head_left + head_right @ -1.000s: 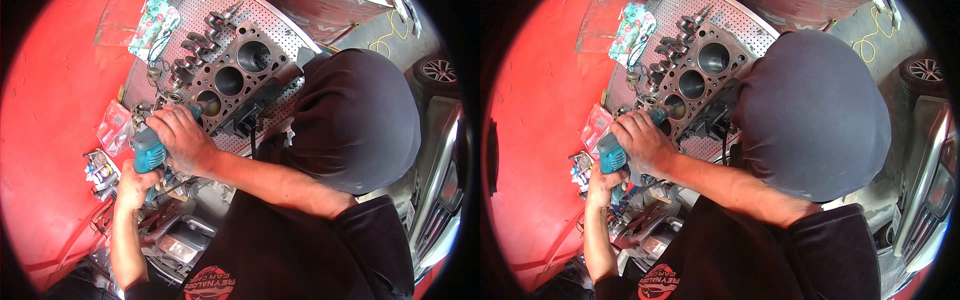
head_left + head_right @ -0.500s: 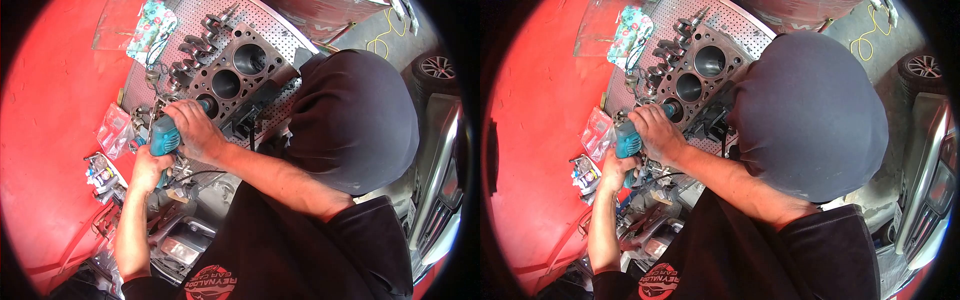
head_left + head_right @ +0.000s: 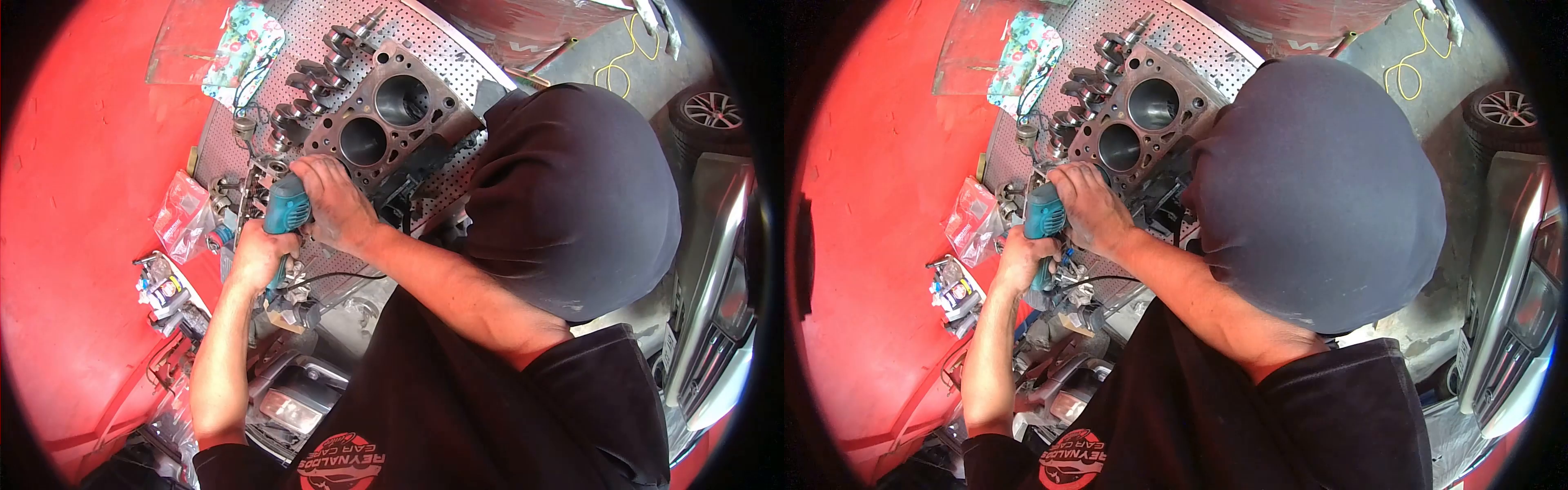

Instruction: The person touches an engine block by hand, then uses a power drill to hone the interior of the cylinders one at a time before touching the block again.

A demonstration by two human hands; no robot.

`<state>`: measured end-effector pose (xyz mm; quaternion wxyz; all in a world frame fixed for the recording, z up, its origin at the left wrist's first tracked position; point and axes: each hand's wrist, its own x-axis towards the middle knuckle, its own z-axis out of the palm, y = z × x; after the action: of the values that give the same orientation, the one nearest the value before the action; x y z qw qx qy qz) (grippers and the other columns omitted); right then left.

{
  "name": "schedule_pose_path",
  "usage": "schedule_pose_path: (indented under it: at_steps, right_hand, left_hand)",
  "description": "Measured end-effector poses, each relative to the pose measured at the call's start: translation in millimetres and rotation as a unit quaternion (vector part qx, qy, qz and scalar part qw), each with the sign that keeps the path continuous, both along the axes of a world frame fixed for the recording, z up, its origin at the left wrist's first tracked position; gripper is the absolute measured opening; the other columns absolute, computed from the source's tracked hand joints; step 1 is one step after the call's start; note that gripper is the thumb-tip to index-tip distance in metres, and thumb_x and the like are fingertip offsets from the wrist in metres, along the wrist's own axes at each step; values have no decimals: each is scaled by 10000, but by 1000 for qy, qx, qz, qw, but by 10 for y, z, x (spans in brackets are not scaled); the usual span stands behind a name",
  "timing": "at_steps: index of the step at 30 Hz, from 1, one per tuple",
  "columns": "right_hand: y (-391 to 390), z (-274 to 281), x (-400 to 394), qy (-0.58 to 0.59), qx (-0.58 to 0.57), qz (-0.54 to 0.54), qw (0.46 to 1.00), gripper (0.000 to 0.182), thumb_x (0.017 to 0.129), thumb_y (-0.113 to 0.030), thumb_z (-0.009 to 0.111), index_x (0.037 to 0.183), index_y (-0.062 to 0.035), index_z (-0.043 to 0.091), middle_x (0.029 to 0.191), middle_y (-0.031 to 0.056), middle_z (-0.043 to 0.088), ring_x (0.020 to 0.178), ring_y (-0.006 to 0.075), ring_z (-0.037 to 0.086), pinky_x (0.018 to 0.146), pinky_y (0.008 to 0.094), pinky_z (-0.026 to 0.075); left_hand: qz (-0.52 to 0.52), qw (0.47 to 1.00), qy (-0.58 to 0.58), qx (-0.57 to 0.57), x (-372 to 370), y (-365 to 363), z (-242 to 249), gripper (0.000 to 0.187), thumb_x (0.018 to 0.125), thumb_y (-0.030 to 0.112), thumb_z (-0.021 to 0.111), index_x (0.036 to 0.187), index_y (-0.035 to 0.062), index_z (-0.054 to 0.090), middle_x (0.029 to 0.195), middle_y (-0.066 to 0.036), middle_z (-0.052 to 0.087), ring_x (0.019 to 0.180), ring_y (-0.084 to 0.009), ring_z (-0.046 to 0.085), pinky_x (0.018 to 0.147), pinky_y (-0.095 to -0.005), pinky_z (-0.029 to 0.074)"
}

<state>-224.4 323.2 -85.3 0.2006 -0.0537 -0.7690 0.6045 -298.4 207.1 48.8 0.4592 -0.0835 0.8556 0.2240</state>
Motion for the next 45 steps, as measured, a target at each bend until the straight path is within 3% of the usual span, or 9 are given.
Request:
schedule_pose_path:
  at_steps: [16,19,20,23,27,33,38,45]
  right_hand:
    - [-50,-39,6,15,-27,-35,999,836,590,-53,841,1336,16,470,1309,215,532,1287,415,509,1167,514,370]
    - [-130,106,-15,33,-19,-40,998,783,623,-53,814,1326,26,478,1293,223,542,1268,417,521,1166,527,367]
    - [-165,158,-32,34,-20,-39,998,919,531,-77,892,1346,0,476,1311,207,544,1282,413,520,1154,513,379]
    - [-181,359,-10,67,-6,-33,997,894,541,-66,877,1344,2,488,1307,200,550,1279,400,527,1147,523,380]
    - [-251,670,9,106,7,-29,994,864,566,-110,874,1340,8,511,1293,187,558,1252,391,541,1134,546,381]
    - [-273,1017,5,162,-17,-27,986,693,655,-108,775,1301,-4,546,1224,174,584,1169,368,572,1082,548,413]
    - [-283,1214,12,203,-24,-38,978,614,713,-122,720,1289,5,550,1210,176,587,1122,369,580,1025,538,450]
    - [-290,1159,-10,189,-34,-28,981,624,703,-99,725,1294,4,551,1206,175,584,1154,368,570,1048,527,438]
  left_hand:
    - [-12,1000,-12,-6,-27,88,18,184,748,79,672,890,-28,717,673,-64,660,543,-151,609,536,-309,477]
    - [-9,1000,0,5,-3,-28,173,182,756,70,666,905,-24,716,677,-61,661,546,-144,601,540,-305,472]
    - [-4,1000,4,15,14,-94,246,182,760,66,664,911,-22,716,678,-59,661,548,-140,599,542,-303,471]
    - [4,1000,14,23,91,-99,529,169,767,52,662,914,-18,706,682,-45,658,563,-130,591,556,-294,465]
    - [-5,999,42,4,176,-195,909,159,768,49,667,908,-23,695,702,-38,666,586,-125,589,579,-287,460]
    - [6,996,85,-14,361,-208,1408,209,749,46,675,942,-29,697,738,-33,672,612,-125,588,587,-287,468]
    - [35,995,94,-2,435,-244,1618,294,691,32,626,976,-17,680,763,-6,645,640,-110,576,583,-283,470]
    - [29,995,91,7,411,-261,1533,259,720,27,658,974,-14,693,761,-9,658,638,-112,582,590,-284,470]
